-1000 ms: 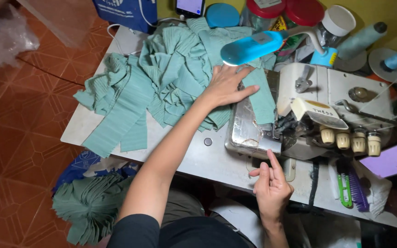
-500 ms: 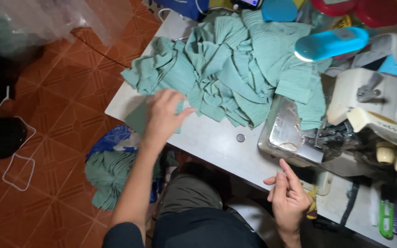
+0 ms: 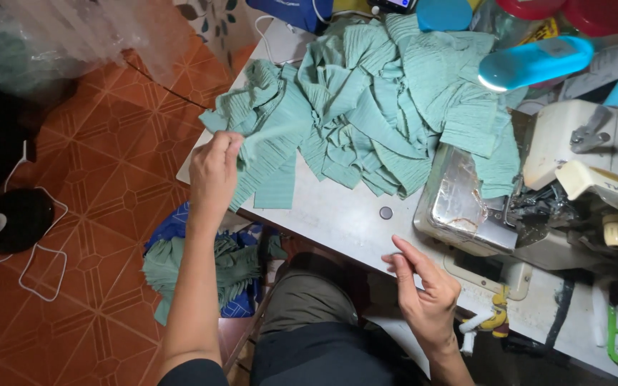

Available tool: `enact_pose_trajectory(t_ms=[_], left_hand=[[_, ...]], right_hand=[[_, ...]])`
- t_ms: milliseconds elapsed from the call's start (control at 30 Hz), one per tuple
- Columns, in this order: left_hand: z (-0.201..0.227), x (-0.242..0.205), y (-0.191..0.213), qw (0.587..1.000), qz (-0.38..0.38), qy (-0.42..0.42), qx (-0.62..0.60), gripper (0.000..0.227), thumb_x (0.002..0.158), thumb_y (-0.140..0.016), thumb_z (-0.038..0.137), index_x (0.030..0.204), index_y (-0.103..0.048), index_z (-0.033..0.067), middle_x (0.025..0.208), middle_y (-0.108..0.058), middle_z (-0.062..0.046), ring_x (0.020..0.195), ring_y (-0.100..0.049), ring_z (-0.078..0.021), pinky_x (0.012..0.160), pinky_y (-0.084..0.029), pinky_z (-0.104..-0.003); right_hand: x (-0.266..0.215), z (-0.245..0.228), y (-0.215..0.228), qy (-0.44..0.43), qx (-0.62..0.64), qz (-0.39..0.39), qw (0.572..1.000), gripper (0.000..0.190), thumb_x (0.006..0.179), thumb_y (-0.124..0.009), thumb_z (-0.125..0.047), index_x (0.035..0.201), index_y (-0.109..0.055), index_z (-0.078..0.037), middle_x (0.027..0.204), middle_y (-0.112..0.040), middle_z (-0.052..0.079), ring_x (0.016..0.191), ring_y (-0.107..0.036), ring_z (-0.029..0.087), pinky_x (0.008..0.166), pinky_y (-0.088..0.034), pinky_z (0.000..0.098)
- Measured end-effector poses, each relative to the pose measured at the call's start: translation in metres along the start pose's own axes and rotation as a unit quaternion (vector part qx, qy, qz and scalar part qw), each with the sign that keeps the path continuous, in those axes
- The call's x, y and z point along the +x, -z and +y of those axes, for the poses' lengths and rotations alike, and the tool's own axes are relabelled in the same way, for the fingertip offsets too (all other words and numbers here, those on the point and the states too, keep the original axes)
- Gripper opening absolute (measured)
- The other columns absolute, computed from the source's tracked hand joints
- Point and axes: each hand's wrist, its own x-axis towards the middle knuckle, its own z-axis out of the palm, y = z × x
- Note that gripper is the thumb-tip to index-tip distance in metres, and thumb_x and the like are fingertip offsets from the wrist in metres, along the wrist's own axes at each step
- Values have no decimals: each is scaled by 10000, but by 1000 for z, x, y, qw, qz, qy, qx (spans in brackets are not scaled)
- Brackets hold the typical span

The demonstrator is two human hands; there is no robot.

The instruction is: Using an industrial overlock sewing machine to process and finish the edges of light green fabric strips.

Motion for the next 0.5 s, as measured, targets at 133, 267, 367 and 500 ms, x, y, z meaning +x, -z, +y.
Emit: enact_pose_trajectory(t_ms=[133,267,367,500], left_hand=[[84,6,7,993,-63,-99,2,261,903,-607,-122,1092,-614,58,670,-552,-65,546,-559,-194,420,-514,-251],[180,-12,13,876,-235,-369,-202,179,804,-622,-95,916,-620,45,752,-629,-118,597,-578,-273,474,-422,-401],[210,-19,21,783,-373,-387,-313,63,896,-596,14,853,-551,24,727,-592,-149,639,-604,-313,477,-391,-440],[213,10,29,748,-451,-380,-304,248,942,-527,328,970,-482,85,1006,-647,-96,870,-633,-267,632,-441,-408]], right_hand=[[4,6,2,85,13,-20,996,613,840,-714,-87,1375,-430,11,1242,-633,182,1100,-633,264,913,-564,334],[7,-3,11,208,14,-120,971,643,895,-660,-238,1407,-360,10,1455,-419,254,1411,-367,456,1189,-315,593],[6,-13,26,175,80,-201,960,436,988,-466,-324,1243,-542,21,1319,-549,187,1347,-437,439,1145,-289,612],[-17,17,39,106,202,-248,942,480,999,-449,-410,1110,-654,9,1153,-683,185,1126,-655,337,1034,-474,506]])
